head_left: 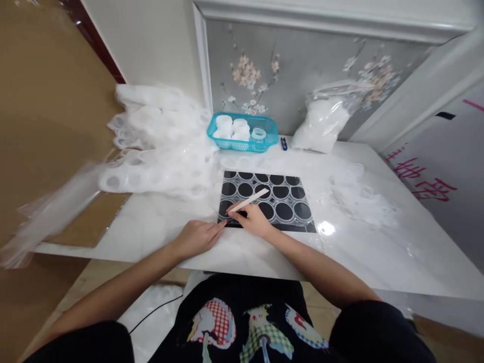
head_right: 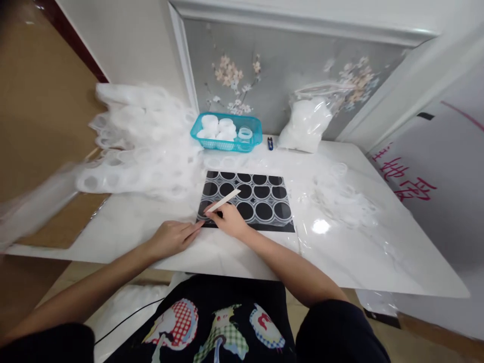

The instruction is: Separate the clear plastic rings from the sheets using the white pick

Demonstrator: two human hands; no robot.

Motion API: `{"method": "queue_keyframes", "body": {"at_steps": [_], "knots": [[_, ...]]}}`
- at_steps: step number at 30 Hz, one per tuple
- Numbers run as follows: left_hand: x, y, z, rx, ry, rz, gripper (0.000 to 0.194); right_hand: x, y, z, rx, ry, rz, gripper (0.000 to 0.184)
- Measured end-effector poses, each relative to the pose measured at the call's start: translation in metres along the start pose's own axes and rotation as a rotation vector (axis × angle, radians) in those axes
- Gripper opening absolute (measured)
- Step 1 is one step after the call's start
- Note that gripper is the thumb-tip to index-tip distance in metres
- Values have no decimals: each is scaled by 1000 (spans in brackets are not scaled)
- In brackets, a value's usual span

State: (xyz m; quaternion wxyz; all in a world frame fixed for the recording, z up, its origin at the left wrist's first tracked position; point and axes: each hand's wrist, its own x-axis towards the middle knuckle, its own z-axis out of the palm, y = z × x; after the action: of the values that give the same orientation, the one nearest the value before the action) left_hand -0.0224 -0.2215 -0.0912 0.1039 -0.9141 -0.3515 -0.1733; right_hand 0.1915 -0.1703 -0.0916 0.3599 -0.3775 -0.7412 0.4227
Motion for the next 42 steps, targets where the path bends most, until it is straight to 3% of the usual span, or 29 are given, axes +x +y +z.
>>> {"method": "queue_keyframes", "body": {"at_steps": [6,17,20,24,27,29,32,33,35,38,42], "knots": [[0,1,6,-6,-178,-52,31,-2,7,1,-55,19,31,13],[4,4,1,-86,-367,-188,38,0,1,0,-102,-33,42,13],[5,3,1,-79,-392,-192,39,-4,5,2,-195,-36,-61,14],[7,2,-1,-110,-427,-193,41,-16,7,8,-473,-97,-317,23],[9,2,-3,-127,-456,-209,40,-7,7,2,-653,-124,-440,23],[10,2,-5,-132,-458,-228,40,15,5,-13,-701,46,-405,22],[9,3,-5,-155,-452,-241,40,56,-1,-45,-647,519,-187,22],[8,3,-4,-163,-447,-244,40,66,-4,-53,-605,580,-153,23],[5,2,-3,-174,-423,-250,40,71,-9,-63,-527,501,-179,23],[3,-1,-2,-202,-332,-245,37,49,-10,-57,-397,236,-200,20],[6,-2,-8,-214,-157,-214,33,11,-2,-39,-184,144,44,14]]}}
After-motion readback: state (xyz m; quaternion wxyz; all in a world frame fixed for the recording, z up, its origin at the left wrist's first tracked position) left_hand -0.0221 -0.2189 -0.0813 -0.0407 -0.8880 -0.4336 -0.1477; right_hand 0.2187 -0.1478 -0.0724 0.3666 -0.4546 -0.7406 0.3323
